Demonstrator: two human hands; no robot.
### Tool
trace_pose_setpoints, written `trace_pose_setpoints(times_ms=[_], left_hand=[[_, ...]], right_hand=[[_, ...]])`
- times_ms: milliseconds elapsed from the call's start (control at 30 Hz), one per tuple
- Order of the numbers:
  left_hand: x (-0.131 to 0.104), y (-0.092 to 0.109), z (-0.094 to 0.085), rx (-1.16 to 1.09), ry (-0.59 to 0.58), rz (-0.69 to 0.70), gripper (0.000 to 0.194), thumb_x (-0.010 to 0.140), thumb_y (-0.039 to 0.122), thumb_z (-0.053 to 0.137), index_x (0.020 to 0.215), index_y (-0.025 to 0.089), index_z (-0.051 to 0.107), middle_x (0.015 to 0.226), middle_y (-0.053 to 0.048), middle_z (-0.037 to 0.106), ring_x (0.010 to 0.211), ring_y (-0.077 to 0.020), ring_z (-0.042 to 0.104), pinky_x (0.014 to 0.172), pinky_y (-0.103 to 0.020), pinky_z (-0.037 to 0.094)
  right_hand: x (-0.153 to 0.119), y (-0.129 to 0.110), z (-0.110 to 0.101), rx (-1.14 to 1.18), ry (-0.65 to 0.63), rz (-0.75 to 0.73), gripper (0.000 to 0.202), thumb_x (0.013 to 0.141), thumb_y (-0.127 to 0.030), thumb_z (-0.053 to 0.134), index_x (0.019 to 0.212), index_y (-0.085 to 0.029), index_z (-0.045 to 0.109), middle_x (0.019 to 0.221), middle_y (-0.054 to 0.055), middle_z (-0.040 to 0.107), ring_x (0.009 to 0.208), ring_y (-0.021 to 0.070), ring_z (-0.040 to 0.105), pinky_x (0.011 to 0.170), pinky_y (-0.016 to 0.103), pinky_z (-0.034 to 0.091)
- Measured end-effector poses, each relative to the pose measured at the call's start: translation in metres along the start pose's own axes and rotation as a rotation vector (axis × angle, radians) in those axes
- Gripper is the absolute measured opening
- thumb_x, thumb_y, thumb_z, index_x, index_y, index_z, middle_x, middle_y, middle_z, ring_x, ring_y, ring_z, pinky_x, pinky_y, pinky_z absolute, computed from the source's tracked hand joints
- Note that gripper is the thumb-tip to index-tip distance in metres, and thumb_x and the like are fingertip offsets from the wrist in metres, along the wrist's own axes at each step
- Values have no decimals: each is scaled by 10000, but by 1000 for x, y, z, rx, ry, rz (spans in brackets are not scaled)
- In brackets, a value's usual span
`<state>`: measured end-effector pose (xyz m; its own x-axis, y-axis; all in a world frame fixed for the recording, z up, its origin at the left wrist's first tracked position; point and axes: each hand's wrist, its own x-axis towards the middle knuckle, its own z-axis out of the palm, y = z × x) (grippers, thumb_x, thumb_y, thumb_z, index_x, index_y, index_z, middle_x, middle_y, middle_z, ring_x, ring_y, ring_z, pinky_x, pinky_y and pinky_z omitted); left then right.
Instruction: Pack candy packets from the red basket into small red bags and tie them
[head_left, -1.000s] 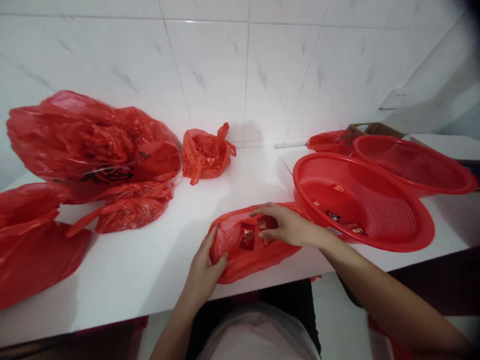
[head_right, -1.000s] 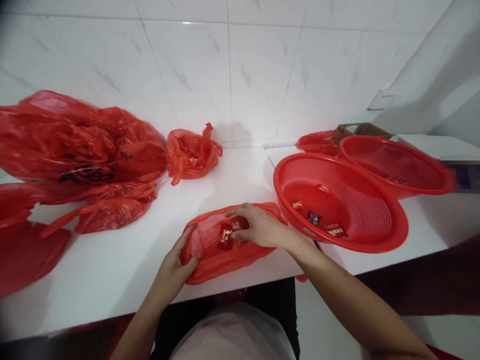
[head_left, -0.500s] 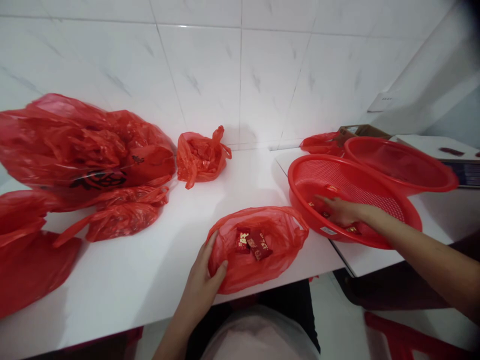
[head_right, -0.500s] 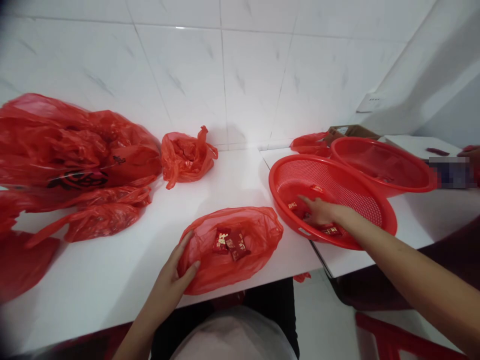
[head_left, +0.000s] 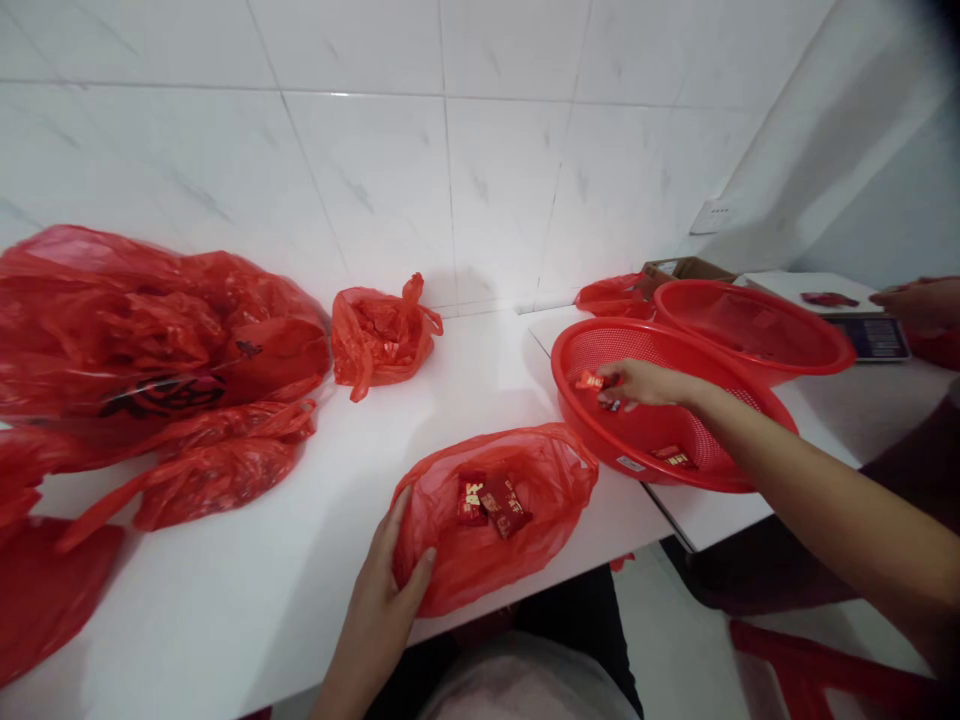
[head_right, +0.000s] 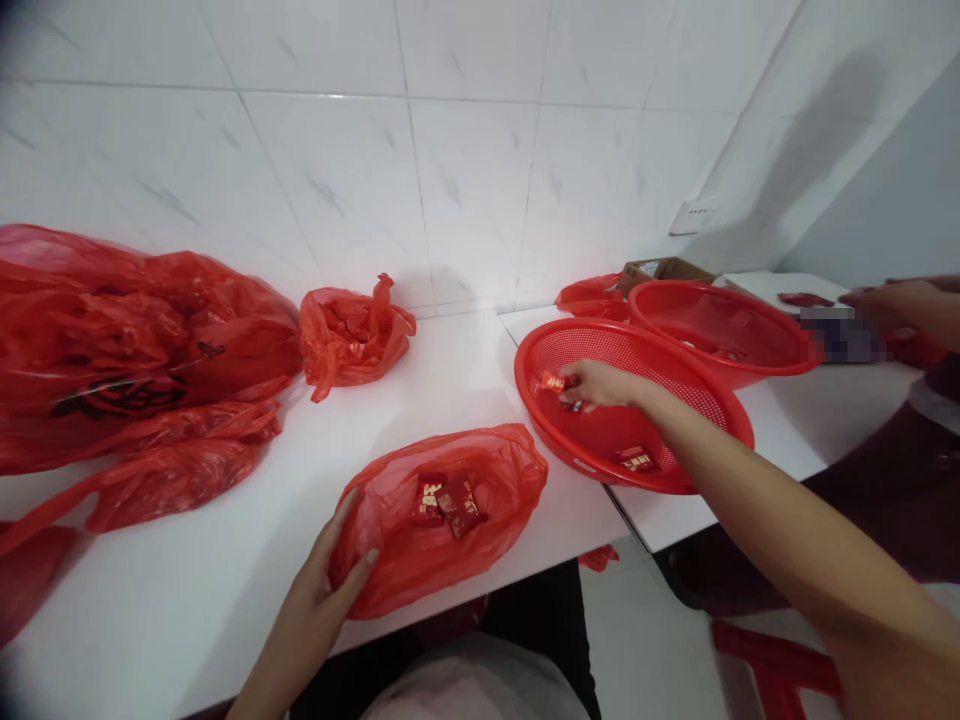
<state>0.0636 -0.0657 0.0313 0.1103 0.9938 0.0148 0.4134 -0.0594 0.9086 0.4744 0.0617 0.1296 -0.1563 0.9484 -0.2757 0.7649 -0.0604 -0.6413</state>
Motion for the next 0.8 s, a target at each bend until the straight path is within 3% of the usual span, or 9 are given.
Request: trace_pose_setpoints(times_ms=[133, 300, 367, 433, 533, 600, 700, 767, 800], left_hand=[[2, 1, 1, -33, -9, -41, 654, 898, 430, 529, 1493, 326, 279, 1572, -12, 301, 1455, -236, 220, 1192, -458, 161], [10, 9, 7, -119, -9, -42, 664, 885, 415, 551, 1489, 293, 305, 1566, -32, 318, 1447, -238, 244, 1185, -431, 194], [11, 10, 7, -134, 6, -42, 675, 883, 407, 553, 1495, 289, 292, 1568, -34, 312, 1449, -230, 240, 1184, -417, 199], [9, 10, 6, -130, 22, -47, 682, 879, 402, 557, 1496, 283, 292, 1565, -38, 320, 1447, -226, 245, 1184, -406, 201], [5, 7, 3, -100, 47, -55, 684, 876, 399, 557, 1496, 272, 297, 1561, -46, 327, 1445, -222, 252, 1188, -404, 189], [3, 5, 1, -78, 67, -64, 687, 875, 403, 553, 1497, 268, 294, 1561, -50, 325, 1447, -220, 248, 1189, -405, 182], [1, 2, -1, -62, 80, -75, 685, 874, 411, 547, 1496, 268, 298, 1558, -52, 330, 1447, -224, 246, 1188, -410, 187], [1, 0, 0, -56, 72, -77, 674, 877, 409, 542, 1493, 275, 303, 1558, -49, 332, 1448, -229, 245, 1187, -419, 188], [1, 0, 0, -52, 66, -76, 669, 879, 406, 541, 1492, 280, 304, 1558, -46, 332, 1447, -231, 246, 1187, -425, 188]], right_hand=[[-31, -61, 0, 214, 38, -170, 258, 826, -438, 613, 884, -187, 607, 882, 58, 670, 848, 191, 645, 707, 293, 532], [-44, -111, 78, 167, -252, -346, 249, 902, -433, 522, 994, -226, 623, 924, 39, 676, 809, 166, 633, 728, 305, 507], [-37, -115, 101, 61, -182, -384, 296, 902, -437, 522, 1126, -262, 607, 1072, 51, 648, 874, 176, 625, 796, 337, 499], [-31, -113, 102, 21, -5, -383, 359, 905, -443, 517, 1225, -288, 561, 1194, 63, 605, 940, 185, 614, 846, 352, 491], [-25, -92, 66, -35, 269, -332, 349, 928, -464, 464, 1207, -280, 563, 1202, 68, 614, 1006, 203, 600, 869, 349, 482], [-24, -61, 34, -181, 365, -244, 371, 918, -488, 466, 1191, -259, 569, 1198, 94, 615, 1035, 238, 592, 898, 383, 461], [-27, 4, 5, -415, 258, 111, 578, 732, -516, 677, 1195, -187, 570, 1170, 220, 594, 963, 346, 614, 825, 464, 461], [-32, 46, 3, -373, 111, 275, 529, 598, -427, 781, 1058, -217, 627, 884, 190, 664, 700, 309, 636, 664, 447, 469], [-36, 63, 7, -298, 86, 252, 423, 581, -384, 778, 957, -238, 648, 717, 146, 653, 563, 270, 602, 580, 429, 451]])
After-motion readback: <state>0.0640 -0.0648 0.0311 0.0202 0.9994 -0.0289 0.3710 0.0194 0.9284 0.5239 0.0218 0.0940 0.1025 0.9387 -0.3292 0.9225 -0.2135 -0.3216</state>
